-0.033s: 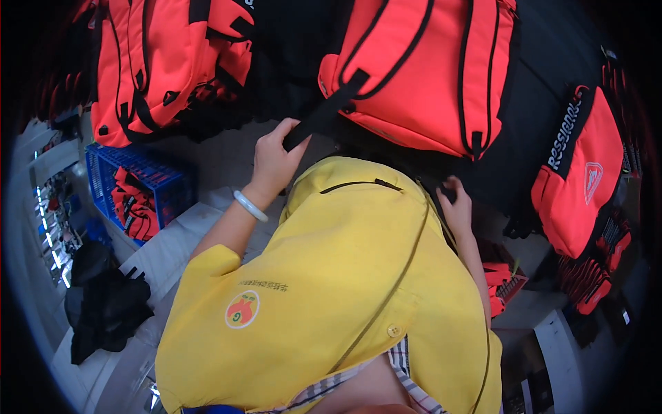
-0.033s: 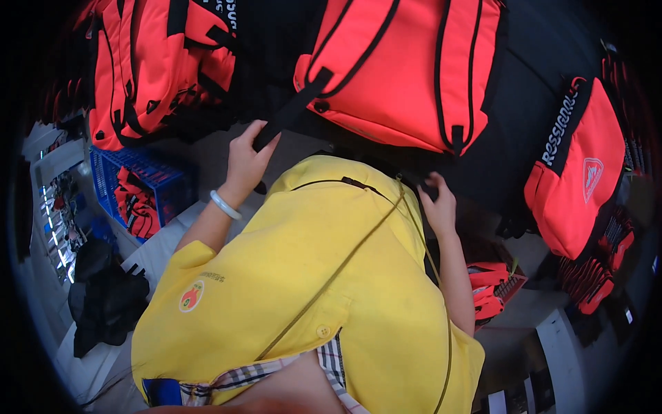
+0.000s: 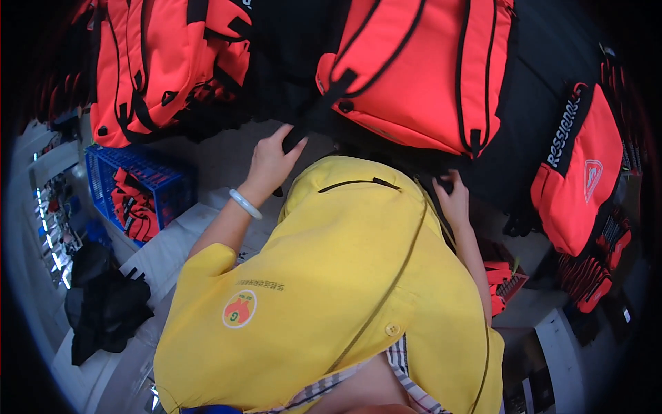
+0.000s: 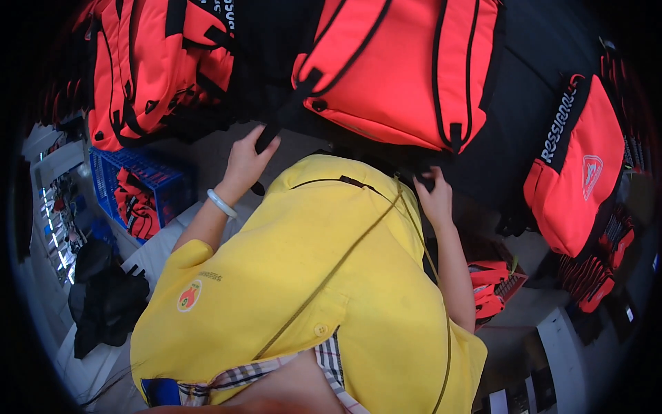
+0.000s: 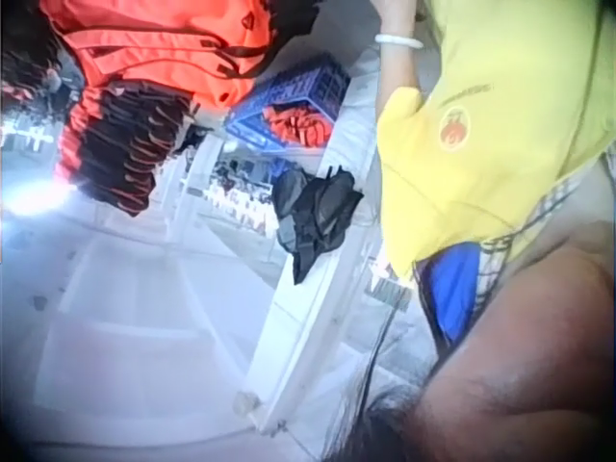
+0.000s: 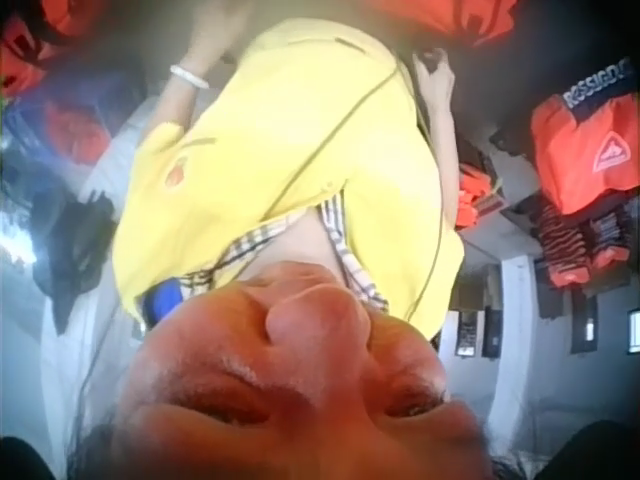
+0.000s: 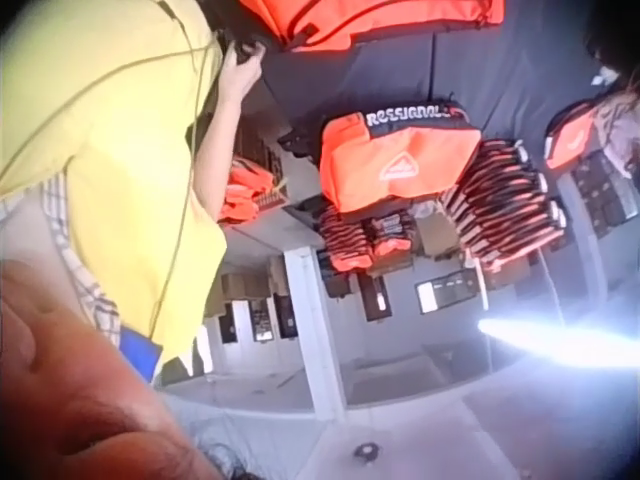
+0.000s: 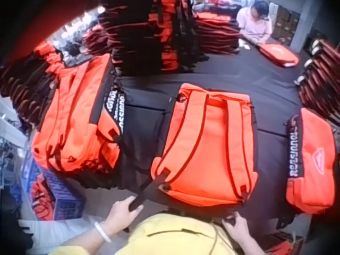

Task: Inspecting zippers, compartments, and labels on multiple red and black backpacks.

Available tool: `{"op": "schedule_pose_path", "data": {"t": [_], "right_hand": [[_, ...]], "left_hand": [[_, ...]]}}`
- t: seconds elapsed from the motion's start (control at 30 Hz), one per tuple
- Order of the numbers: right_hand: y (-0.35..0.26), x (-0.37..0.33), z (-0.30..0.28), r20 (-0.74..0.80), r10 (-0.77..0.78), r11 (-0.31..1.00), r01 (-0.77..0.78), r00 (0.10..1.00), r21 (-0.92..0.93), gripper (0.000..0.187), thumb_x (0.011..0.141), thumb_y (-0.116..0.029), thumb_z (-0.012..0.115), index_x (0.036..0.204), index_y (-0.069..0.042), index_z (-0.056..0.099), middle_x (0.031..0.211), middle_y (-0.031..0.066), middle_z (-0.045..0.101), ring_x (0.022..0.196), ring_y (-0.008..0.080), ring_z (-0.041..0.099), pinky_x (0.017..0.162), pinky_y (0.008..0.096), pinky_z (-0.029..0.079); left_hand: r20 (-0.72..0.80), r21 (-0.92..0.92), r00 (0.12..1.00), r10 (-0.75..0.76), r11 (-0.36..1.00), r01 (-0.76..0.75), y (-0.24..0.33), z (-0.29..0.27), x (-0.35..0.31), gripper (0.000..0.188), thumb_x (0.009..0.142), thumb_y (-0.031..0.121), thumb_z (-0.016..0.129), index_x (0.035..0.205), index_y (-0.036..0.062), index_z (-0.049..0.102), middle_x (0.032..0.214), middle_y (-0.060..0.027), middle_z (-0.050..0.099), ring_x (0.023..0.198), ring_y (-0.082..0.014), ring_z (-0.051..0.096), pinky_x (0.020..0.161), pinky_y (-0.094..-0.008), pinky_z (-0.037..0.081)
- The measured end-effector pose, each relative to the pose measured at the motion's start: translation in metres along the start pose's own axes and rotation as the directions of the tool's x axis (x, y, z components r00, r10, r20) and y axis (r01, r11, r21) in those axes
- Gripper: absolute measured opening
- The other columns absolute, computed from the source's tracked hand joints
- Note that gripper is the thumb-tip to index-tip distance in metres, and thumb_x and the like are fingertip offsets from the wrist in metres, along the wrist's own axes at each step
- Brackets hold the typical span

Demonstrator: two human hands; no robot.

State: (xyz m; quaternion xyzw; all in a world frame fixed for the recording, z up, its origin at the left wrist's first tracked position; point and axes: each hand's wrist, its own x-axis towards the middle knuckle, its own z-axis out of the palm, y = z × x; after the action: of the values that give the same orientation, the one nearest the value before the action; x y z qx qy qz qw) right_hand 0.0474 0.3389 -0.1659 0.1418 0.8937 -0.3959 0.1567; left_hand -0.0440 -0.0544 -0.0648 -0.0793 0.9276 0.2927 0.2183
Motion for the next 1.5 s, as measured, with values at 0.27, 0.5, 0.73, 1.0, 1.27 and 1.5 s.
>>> {"op": "schedule_pose_path", "data": {"t": [0.27,0.5,0.73,1.0,1.27,1.5], "right_hand": [[-0.055,0.083,-0.008,-0.314,-0.115,0.990,0.136,0.942,0.045,0.048,0.087,-0.026,0.068,0.121,0.003,0.052,0.100,0.0193,0.067,0.103,0.0376,0.062,0.086,0.0414,0.048],[-0.025,0.019,-0.039,-0.244,0.248,0.941,-0.173,0.938,0.291,0.030,0.091,-0.014,0.063,0.118,-0.001,0.057,0.088,0.0080,0.066,0.062,0.0118,0.061,0.058,0.0256,0.049],[-0.042,-0.026,-0.067,0.416,-0.090,0.192,-0.394,0.905,0.899,0.046,0.098,-0.016,0.047,0.139,0.005,0.040,0.109,0.0147,0.064,0.073,0.0141,0.060,0.068,0.0286,0.050],[-0.115,-0.017,-0.052,0.424,-0.276,0.015,-0.437,0.863,0.899,0.060,0.098,-0.023,0.049,0.147,0.002,0.027,0.146,0.0205,0.039,0.131,0.0290,0.045,0.103,0.0361,0.040],[-0.132,-0.011,-0.033,0.433,-0.262,-0.155,-0.481,0.862,0.863,0.052,0.103,-0.021,0.036,0.147,0.002,0.024,0.146,0.0226,0.038,0.133,0.0313,0.044,0.101,0.0394,0.043],[-0.143,-0.005,-0.031,0.435,-0.221,-0.034,-0.453,0.873,0.891,0.046,0.103,-0.017,0.036,0.144,0.002,0.028,0.138,0.0220,0.046,0.121,0.0292,0.054,0.096,0.0401,0.050]], "left_hand": [[-0.153,-0.143,0.973,-0.175,0.978,0.154,-0.084,0.046,0.022,0.023,0.087,0.020,0.067,0.103,0.0036,0.061,0.081,-0.0111,0.066,0.074,-0.0245,0.064,0.069,-0.0360,0.050],[-0.211,-0.481,0.938,-0.274,0.865,0.144,-0.102,0.060,-0.005,0.022,0.098,0.024,0.056,0.091,0.0035,0.059,0.066,0.0015,0.053,0.051,-0.0047,0.047,0.047,-0.0221,0.038],[0.436,-0.671,0.899,-0.032,0.654,0.349,-0.031,0.007,-0.019,0.035,0.103,0.033,0.041,0.101,0.0038,0.058,0.061,0.0023,0.050,0.055,-0.0071,0.045,0.054,-0.0225,0.036],[0.557,-0.826,0.689,0.464,0.221,0.518,0.093,0.001,-0.008,0.067,0.089,-0.002,0.048,0.150,0.0023,0.019,0.140,-0.0267,0.043,0.128,-0.0328,0.048,0.106,-0.0398,0.039],[0.550,-0.775,0.653,0.521,0.027,0.632,0.104,0.022,-0.003,0.082,0.078,-0.012,0.045,0.151,0.0072,0.013,0.143,-0.0298,0.037,0.131,-0.0394,0.045,0.109,-0.0459,0.037],[0.556,-0.762,0.642,0.528,0.016,0.647,0.101,0.023,0.003,0.086,0.075,-0.013,0.044,0.152,0.0109,0.013,0.142,-0.0290,0.036,0.128,-0.0374,0.048,0.106,-0.0430,0.040]]}}
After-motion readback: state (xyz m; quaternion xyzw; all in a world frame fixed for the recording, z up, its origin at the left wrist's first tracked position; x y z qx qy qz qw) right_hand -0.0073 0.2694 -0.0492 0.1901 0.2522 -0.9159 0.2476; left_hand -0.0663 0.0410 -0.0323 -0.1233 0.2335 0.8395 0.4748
